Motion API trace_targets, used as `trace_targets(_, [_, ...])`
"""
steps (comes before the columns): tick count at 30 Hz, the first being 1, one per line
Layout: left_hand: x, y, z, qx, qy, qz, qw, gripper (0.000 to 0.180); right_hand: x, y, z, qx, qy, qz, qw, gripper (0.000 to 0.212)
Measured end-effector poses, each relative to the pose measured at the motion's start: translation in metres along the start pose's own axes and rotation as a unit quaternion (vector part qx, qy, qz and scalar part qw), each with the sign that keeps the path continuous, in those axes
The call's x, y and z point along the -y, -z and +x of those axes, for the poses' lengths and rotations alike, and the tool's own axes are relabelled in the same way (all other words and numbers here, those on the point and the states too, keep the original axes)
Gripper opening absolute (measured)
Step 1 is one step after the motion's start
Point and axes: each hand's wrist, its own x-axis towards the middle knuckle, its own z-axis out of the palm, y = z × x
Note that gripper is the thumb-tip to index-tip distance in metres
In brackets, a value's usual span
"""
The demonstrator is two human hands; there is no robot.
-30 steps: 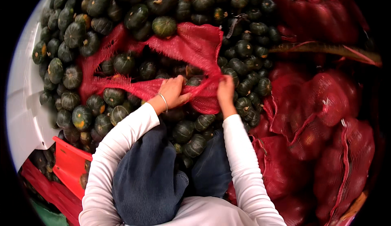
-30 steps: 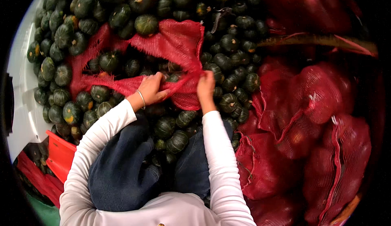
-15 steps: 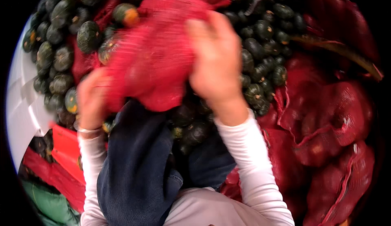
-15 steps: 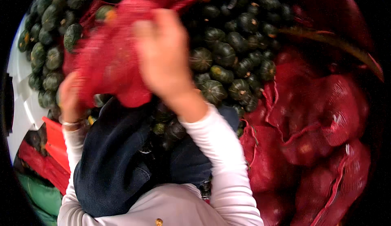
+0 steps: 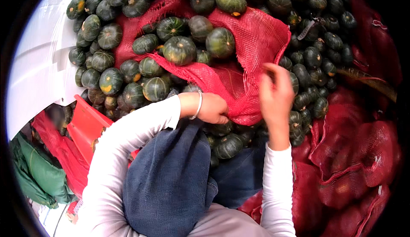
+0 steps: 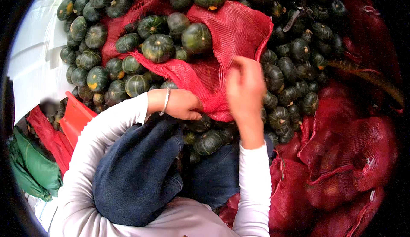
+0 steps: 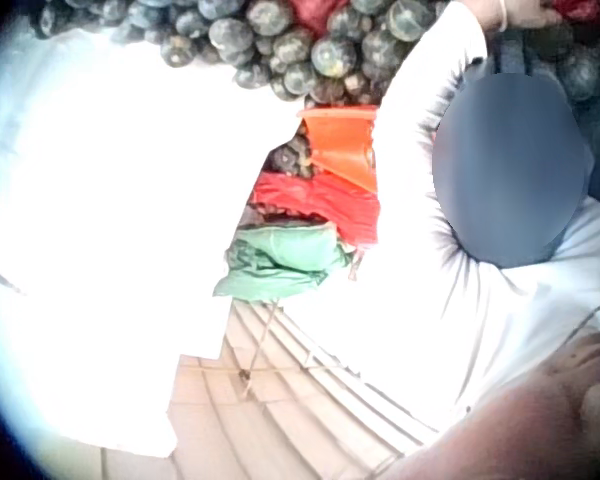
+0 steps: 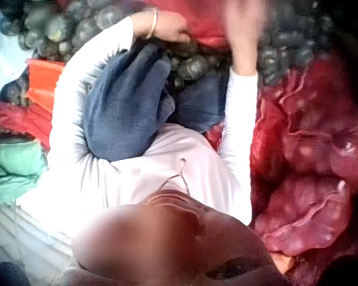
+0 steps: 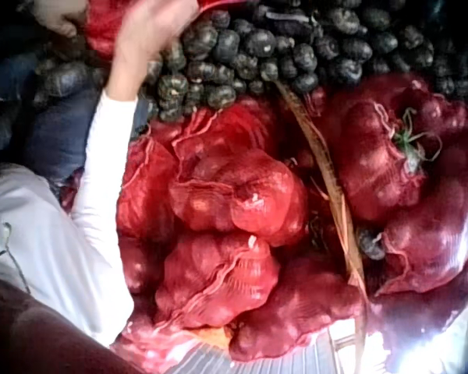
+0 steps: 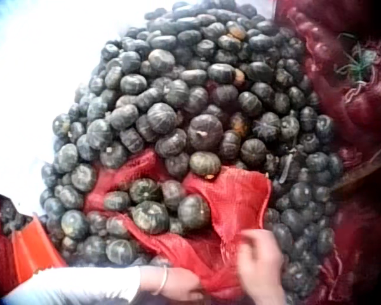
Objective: The person sorts squash by hand, picking them up from a pile, placing them into a red mesh bag, and using a tool to cut the bag open to add more squash.
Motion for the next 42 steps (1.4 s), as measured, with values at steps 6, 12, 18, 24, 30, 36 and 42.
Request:
trace_targets(6, [0.05,0.061,-0.045,-0.468,0.297,0.196,0.809,0.056,-0.026,-0.12,0.071,0.234,0.215,-0.323,0.891,0.022])
trace_targets(12, [0.101,0.04,-0.042,-0.449,0.328,0.111,0.823,0.093,-0.112,-0.117,0.037,0.414,0.209,-0.446,0.766,0.015])
trace_targets(18, [0.094,0.023,-0.095,-0.412,-0.12,-0.68,0.594,0.071,-0.09,-0.075,0.048,0.479,0.24,-0.393,0.747,0.066])
trace_targets(24, [0.116,-0.004,-0.148,-0.447,-0.266,-0.748,0.411,0.061,0.01,-0.021,0.169,0.281,-0.028,0.19,0.94,0.045])
trace_targets(30, [0.106,-0.023,-0.141,-0.495,-0.227,-0.753,0.37,0.067,0.016,-0.135,0.151,0.292,0.013,-0.089,0.952,0.065])
trace_targets(36, [0.097,-0.04,-0.146,-0.534,-0.211,-0.758,0.309,0.072,0.006,-0.175,0.143,0.27,0.011,-0.128,0.954,0.071])
trace_targets(42, [0.091,-0.026,-0.137,-0.479,-0.249,-0.791,0.288,0.067,-0.037,-0.134,0.079,0.327,-0.234,0.425,0.811,0.065])
